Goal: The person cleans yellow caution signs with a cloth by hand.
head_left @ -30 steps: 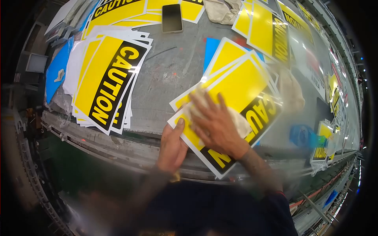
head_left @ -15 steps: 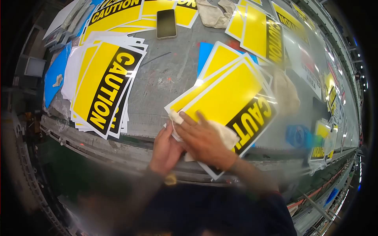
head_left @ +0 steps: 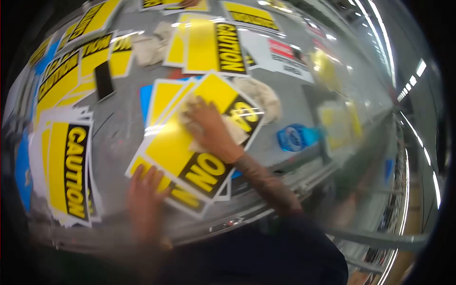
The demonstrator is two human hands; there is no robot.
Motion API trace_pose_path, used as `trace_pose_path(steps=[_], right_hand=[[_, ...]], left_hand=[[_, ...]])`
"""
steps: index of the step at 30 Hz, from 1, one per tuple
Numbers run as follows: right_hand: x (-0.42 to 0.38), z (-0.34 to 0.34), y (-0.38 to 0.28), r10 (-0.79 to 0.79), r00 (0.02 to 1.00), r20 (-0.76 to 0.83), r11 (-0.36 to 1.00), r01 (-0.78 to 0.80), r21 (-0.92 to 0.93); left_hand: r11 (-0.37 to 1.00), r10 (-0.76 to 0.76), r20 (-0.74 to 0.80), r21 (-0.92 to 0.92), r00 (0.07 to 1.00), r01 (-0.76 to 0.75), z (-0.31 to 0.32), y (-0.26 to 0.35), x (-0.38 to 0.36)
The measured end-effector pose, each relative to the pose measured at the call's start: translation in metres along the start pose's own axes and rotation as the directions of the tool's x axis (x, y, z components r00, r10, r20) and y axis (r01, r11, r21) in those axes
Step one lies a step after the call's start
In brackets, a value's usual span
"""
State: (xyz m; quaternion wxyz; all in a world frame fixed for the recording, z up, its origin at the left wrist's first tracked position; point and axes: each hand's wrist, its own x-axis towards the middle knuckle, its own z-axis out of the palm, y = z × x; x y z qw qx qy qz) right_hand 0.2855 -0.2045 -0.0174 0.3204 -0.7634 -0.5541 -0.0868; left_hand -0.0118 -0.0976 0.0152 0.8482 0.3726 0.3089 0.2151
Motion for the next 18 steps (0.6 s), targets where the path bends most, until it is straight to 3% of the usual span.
trace_pose_path(steps=[1,2,3,4,5,6,7,9,10,11,12,13,16,18], right_hand=[[0.0,-0.025,-0.027,0.058,0.998,-0.001,0.998,-0.058,0.033],[0.001,-0.054,-0.054,0.116,0.993,-0.001,0.99,-0.116,0.075],[-0.017,-0.079,-0.061,0.203,0.966,-0.159,0.974,-0.183,0.133],[-0.037,-0.106,-0.065,0.277,0.915,-0.294,0.951,-0.218,0.218],[-0.067,-0.13,-0.048,0.161,0.82,-0.55,0.985,-0.171,0.033],[-0.082,-0.143,-0.034,0.131,0.485,-0.865,0.983,-0.177,0.049],[-0.113,-0.185,-0.029,0.237,0.407,-0.882,0.804,-0.591,-0.056],[-0.16,-0.254,0.025,0.142,0.379,-0.914,0.787,-0.603,-0.128],[-0.14,-0.264,0.02,0.298,0.354,-0.886,0.855,-0.512,0.084],[-0.148,-0.281,0.037,0.348,0.542,-0.765,0.874,-0.484,0.055],[-0.14,-0.286,0.044,0.515,0.587,-0.625,0.852,-0.434,0.294],[-0.131,-0.29,0.052,0.656,0.603,-0.454,0.746,-0.423,0.515],[-0.083,-0.288,0.048,0.608,0.769,-0.2,0.788,-0.551,0.276],[-0.065,-0.283,0.058,0.537,0.842,-0.046,0.823,-0.511,0.248]], left_hand=[[0.968,0.055,0.004,0.243,0.998,-0.055,-0.012,-0.007,0.004],[0.924,0.096,0.024,0.37,0.995,-0.098,-0.011,-0.011,0.006],[0.861,0.136,0.044,0.489,0.99,-0.14,-0.012,-0.016,0.007],[0.965,0.045,-0.011,0.26,0.999,-0.04,-0.007,-0.011,0.004],[0.999,-0.047,-0.066,0.007,0.997,0.048,-0.003,-0.007,0.0],[0.956,0.056,-0.046,0.291,0.997,-0.04,0.001,-0.01,-0.002],[0.827,0.159,-0.025,0.549,0.987,-0.119,0.006,-0.011,-0.004],[0.852,0.12,-0.073,0.52,0.99,-0.065,0.015,0.002,-0.004],[0.855,0.119,-0.076,0.514,0.99,-0.064,0.019,0.007,-0.006],[0.79,0.22,-0.021,0.59,0.975,-0.165,0.013,0.004,-0.004],[0.693,0.265,0.016,0.692,0.964,-0.202,0.016,0.011,-0.006],[0.558,0.36,0.123,0.766,0.925,-0.319,0.017,0.018,-0.003],[0.16,0.47,0.473,0.785,0.745,-0.599,0.033,0.031,0.023],[0.083,0.45,0.593,0.716,0.668,-0.693,0.073,0.03,0.043]])
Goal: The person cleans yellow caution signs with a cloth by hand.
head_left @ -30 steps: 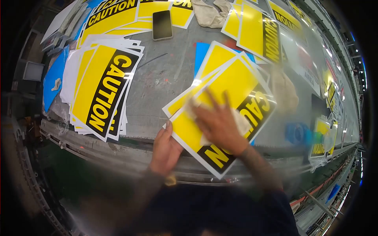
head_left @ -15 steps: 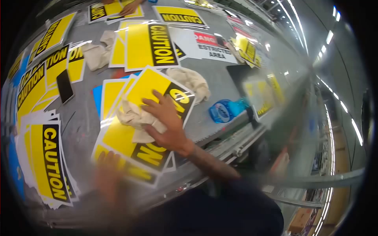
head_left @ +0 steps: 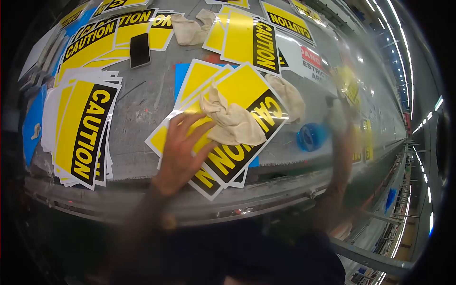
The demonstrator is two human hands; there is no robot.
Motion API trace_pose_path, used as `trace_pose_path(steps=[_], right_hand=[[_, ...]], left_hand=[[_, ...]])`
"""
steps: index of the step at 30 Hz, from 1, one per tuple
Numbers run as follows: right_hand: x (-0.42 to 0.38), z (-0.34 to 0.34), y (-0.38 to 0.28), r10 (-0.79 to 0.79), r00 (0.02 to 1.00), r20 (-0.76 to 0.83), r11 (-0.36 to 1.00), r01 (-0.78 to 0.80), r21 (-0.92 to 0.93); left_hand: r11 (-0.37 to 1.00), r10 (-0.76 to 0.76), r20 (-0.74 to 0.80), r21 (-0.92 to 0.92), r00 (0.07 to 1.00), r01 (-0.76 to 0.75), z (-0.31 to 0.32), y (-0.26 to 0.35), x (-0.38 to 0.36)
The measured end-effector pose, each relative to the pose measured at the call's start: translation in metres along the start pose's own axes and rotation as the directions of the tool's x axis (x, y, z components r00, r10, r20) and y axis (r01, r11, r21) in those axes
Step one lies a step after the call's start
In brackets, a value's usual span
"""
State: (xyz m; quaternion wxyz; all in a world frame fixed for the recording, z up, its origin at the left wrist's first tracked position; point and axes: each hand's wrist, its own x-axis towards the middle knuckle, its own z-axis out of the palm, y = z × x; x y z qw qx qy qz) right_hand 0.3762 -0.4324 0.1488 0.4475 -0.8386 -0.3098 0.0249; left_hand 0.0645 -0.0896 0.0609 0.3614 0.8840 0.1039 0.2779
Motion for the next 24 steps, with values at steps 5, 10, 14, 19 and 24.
trace_pose_path(steps=[5,10,14,19,24], right_hand=[[0.009,0.04,-0.001,-0.057,0.968,0.246,0.972,-0.003,0.235],[-0.017,0.057,-0.087,0.036,0.85,0.526,0.993,-0.088,0.075],[-0.039,0.111,-0.124,-0.062,0.706,0.706,0.996,0.084,0.004],[-0.023,0.138,-0.103,-0.156,0.909,0.388,0.931,0.266,-0.25],[-0.011,0.097,-0.098,0.29,0.907,0.306,0.957,-0.264,-0.124]], left_hand=[[0.973,0.158,0.162,0.14,0.974,-0.181,0.078,-0.02,0.033],[0.946,0.255,0.217,-0.256,0.942,-0.197,-0.007,0.021,-0.009],[0.899,0.188,0.36,-0.437,0.914,-0.013,-0.053,0.036,-0.051],[0.914,0.057,0.368,-0.393,0.928,0.1,-0.062,0.035,-0.077],[0.886,-0.123,0.351,-0.382,0.928,0.262,-0.084,0.018,-0.105]])
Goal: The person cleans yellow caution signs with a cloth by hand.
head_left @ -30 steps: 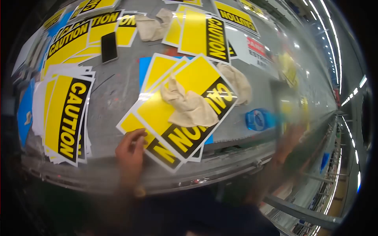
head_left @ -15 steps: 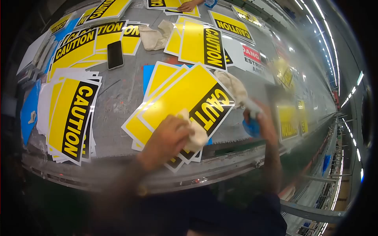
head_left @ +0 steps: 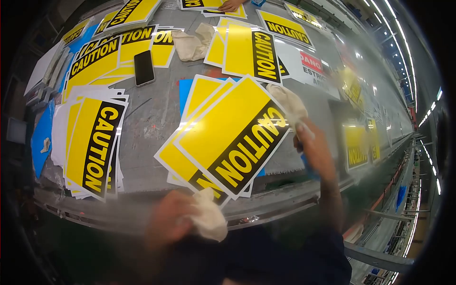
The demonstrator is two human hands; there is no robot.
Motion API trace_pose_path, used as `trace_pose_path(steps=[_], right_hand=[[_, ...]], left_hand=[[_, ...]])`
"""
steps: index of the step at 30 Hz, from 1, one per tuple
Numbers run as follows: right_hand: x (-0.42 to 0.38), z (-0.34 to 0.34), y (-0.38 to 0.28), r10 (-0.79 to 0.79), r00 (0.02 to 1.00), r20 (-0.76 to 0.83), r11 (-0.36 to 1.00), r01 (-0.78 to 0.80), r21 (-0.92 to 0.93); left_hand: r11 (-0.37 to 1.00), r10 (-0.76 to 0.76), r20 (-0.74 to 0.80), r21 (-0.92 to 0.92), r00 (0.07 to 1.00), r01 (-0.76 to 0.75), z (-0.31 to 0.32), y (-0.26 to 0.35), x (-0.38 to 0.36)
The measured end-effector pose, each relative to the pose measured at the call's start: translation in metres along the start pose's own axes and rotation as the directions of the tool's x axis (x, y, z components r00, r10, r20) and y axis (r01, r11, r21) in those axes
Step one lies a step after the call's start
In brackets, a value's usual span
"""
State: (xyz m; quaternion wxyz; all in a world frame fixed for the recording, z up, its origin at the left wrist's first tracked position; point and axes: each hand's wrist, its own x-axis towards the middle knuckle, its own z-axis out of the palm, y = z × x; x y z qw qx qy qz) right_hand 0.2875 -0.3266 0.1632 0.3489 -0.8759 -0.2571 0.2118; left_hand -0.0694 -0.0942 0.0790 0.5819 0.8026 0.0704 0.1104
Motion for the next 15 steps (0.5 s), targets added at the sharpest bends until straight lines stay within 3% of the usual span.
trace_pose_path(steps=[1,4,7,10,12,15], right_hand=[[-0.013,-0.002,0.003,0.048,0.998,0.044,0.997,-0.051,0.054],[-0.039,0.011,0.014,-0.183,0.942,0.281,0.982,0.189,0.007],[-0.042,0.01,0.016,-0.144,0.977,0.16,0.989,0.148,-0.013],[-0.022,-0.016,0.067,0.016,0.983,-0.181,0.994,0.004,0.11],[-0.012,-0.044,0.092,0.036,0.938,-0.346,0.935,0.09,0.343],[-0.005,-0.085,0.113,0.065,0.84,-0.538,0.802,0.277,0.53]], left_hand=[[0.996,-0.066,-0.045,-0.07,0.997,0.063,-0.001,-0.005,-0.005],[0.992,-0.041,-0.087,-0.127,0.995,0.03,-0.006,-0.012,0.005],[0.99,-0.074,-0.044,-0.123,0.996,0.068,-0.008,0.003,0.017],[0.999,-0.027,-0.059,-0.048,0.998,0.024,-0.002,0.01,0.026],[1.0,0.014,-0.08,0.001,0.997,-0.014,0.001,0.01,0.029],[0.999,0.044,-0.074,0.035,0.996,-0.042,0.004,0.007,0.027]])
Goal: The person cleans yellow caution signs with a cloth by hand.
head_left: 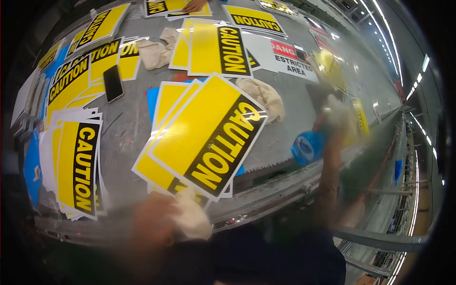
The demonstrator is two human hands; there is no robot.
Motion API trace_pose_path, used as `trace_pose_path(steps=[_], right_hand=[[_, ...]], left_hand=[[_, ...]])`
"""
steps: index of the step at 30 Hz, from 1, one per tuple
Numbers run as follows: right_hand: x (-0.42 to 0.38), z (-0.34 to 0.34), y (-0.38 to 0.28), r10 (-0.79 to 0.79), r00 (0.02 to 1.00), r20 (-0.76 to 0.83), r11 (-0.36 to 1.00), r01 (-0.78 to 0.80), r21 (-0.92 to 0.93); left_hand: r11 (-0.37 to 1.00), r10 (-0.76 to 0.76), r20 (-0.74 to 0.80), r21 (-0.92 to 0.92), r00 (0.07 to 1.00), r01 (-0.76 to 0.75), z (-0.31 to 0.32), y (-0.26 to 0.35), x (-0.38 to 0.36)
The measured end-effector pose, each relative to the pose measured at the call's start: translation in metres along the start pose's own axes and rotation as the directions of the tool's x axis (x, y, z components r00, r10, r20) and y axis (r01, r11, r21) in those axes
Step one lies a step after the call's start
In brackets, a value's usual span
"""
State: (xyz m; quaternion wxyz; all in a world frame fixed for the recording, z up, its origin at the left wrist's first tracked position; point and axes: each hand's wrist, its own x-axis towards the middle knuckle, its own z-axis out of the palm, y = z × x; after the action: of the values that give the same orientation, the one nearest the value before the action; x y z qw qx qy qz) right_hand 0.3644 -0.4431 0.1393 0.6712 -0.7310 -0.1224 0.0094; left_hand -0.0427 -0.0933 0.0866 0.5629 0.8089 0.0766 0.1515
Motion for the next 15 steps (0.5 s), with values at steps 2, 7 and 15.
trace_pose_path(steps=[2,7,15], right_hand=[[0.005,-0.006,-0.004,-0.167,0.97,-0.179,0.982,0.179,0.056],[0.055,-0.07,0.093,-0.044,0.989,-0.14,0.887,0.104,0.45],[0.019,-0.046,0.119,-0.013,0.981,-0.196,0.968,0.062,0.244]], left_hand=[[0.995,0.084,0.078,0.04,0.993,-0.088,0.004,0.01,0.017],[0.869,0.421,0.43,0.06,0.799,-0.491,0.007,0.074,0.1],[0.541,0.519,0.716,0.148,0.467,-0.828,0.102,0.19,0.172]])
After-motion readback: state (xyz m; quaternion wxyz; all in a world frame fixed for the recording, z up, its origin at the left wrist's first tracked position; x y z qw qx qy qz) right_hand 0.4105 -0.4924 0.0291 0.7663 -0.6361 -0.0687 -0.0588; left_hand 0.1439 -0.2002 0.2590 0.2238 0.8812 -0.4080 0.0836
